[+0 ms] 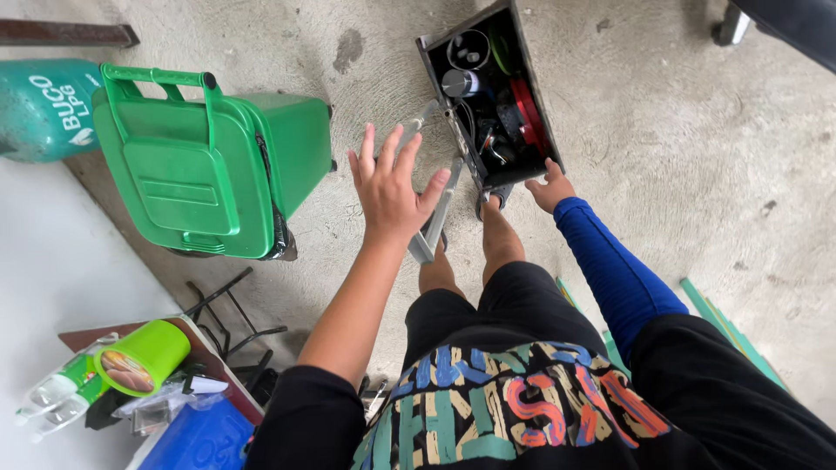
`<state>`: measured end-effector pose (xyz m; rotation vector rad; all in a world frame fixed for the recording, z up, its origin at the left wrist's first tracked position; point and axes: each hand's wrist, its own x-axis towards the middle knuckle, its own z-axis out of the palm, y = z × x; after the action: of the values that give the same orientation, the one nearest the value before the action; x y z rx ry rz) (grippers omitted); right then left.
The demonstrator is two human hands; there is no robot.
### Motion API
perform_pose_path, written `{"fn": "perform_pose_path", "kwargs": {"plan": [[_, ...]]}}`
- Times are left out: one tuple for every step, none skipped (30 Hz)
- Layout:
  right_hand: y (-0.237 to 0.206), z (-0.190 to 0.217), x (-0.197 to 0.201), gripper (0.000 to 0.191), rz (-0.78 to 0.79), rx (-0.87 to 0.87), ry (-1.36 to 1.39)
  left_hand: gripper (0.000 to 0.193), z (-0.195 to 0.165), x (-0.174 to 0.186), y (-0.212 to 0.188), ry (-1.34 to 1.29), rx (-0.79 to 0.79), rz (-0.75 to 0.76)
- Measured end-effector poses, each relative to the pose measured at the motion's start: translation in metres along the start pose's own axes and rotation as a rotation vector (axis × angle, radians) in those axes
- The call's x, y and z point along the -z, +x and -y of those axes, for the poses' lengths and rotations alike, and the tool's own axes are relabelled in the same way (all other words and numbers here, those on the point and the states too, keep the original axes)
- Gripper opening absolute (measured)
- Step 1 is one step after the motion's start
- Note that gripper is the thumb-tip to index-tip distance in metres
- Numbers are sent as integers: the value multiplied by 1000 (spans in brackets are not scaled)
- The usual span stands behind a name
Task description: The person uses a screwdriver to remove a caster wheel from the underside of a wooden cabinet. After detaching the wheel, the person retrieves a spray can from a nearby tool cart and sprays the cabinet's edge.
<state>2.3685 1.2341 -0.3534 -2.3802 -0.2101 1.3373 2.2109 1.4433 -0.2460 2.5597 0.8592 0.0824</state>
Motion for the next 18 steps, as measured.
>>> {"fn": "perform_pose_path", "kwargs": {"plan": [[10,1,-1,93,11,-12,-23,73,2,-3,0,3,6,1],[19,2,-1,93,20,-31,-45,74,5,-6,-1,3,7,7],[28,3,-1,90,22,-39,-47,74,8,-8,-2,1,6,16],[37,4,-2,88,24,-49,-49,75,12,-10,-4,-4,11,27],[44,6,-2,86,28,-58,-52,75,15,-10,-5,-9,19,36],[51,8,-2,83,30,-70,-90,76,19,-10,-7,-14,29,42],[57,11,-3,80,31,-78,-127,75,23,-10,-8,0,28,36],[64,15,-4,78,29,-84,-162,75,27,-9,-9,15,23,28],[69,19,-5,75,1,-56,-186,74,29,-9,-10,29,17,23],[75,23,-8,73,-23,-28,-209,74,30,-9,-11,11,10,16],[79,28,-11,70,-47,3,-233,75,31,-9,-12,-5,3,7],[84,32,-15,72,-29,-3,-245,75,31,-8,-13,-23,-5,-5],[90,38,-19,73,-14,-12,-255,76,31,-8,-13,-55,3,-9],[95,44,-23,75,1,-24,-265,77,31,-8,-14,-89,10,-10],[101,46,-29,83,-38,26,-264,78,31,-7,-14,-121,17,-16],[106,50,-34,92,-74,80,-265,77,30,-7,-15,-128,30,-13],[112,54,-39,102,-110,132,-263,75,30,-7,-15,-135,43,-8],[118,57,-44,107,-165,137,-236,74,30,-6,-15,-144,52,1]]}}
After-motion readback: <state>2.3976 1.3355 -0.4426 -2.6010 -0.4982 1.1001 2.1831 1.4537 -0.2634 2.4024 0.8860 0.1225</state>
